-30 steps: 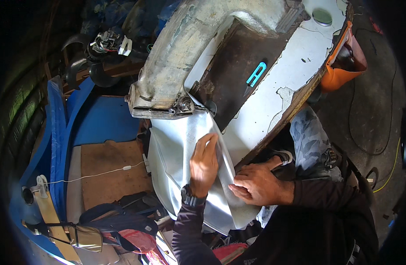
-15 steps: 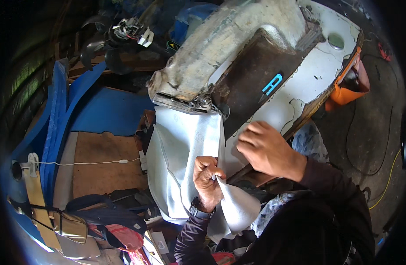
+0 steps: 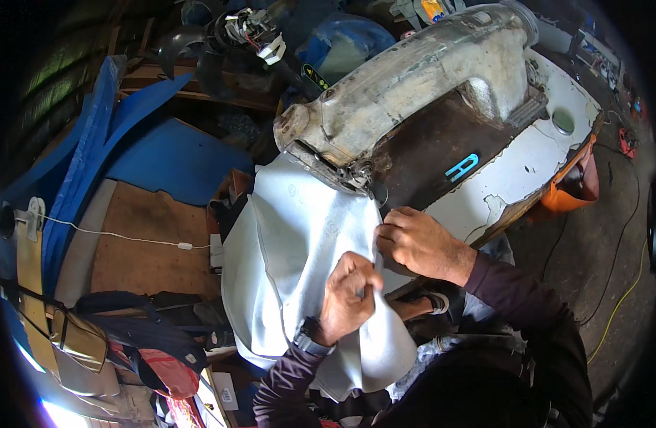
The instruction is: Sewing pieces of white vinyl material together using an industrial sewing machine for upholstery purposes.
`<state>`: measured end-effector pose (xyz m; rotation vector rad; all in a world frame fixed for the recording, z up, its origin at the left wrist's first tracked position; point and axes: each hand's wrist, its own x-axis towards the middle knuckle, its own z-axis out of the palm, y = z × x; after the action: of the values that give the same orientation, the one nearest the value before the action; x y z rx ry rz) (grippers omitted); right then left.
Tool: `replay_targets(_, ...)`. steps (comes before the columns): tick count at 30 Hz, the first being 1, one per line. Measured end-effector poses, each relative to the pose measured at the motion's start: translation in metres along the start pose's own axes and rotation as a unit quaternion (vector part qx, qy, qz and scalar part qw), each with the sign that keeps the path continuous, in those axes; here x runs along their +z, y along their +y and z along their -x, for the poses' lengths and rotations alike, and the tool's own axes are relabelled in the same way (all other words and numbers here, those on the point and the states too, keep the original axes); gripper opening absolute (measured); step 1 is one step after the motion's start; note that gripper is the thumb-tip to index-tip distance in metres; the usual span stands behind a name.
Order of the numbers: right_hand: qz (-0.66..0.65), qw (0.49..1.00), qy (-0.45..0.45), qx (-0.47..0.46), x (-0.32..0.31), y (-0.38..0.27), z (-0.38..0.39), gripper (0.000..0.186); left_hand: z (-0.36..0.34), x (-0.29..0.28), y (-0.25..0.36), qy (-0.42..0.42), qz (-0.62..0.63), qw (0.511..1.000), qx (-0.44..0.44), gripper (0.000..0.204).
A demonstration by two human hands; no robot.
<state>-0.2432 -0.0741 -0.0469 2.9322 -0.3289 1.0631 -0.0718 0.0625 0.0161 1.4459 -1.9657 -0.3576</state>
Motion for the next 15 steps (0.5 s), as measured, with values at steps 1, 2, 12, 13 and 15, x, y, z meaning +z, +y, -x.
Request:
replay_targets(1,-0.018,1.0,-0.014,0.01,0.002,0.001,0.003,0.02,-0.015,-0.005,-0.002,-0.017,-0.005,1.0,0.01,0.026)
replay_targets(2,-0.035,0.999,-0.027,0.018,0.002,0.002,0.004,0.019,-0.027,-0.011,-0.011,-0.038,-0.035,0.999,0.008,0.029)
replay_targets(12,-0.083,0.994,-0.069,-0.031,-0.016,0.032,0.0,0.016,-0.025,-0.006,-0.098,-0.093,-0.162,0.982,0.025,0.051)
replay_targets(13,-0.088,0.992,-0.075,-0.041,-0.017,0.037,-0.001,0.017,-0.023,-0.001,-0.087,-0.075,-0.177,0.981,-0.007,0.052)
replay_targets(15,-0.112,0.991,-0.06,-0.048,-0.024,0.049,-0.005,0.011,-0.02,0.013,-0.075,-0.04,-0.2,0.977,-0.058,0.053)
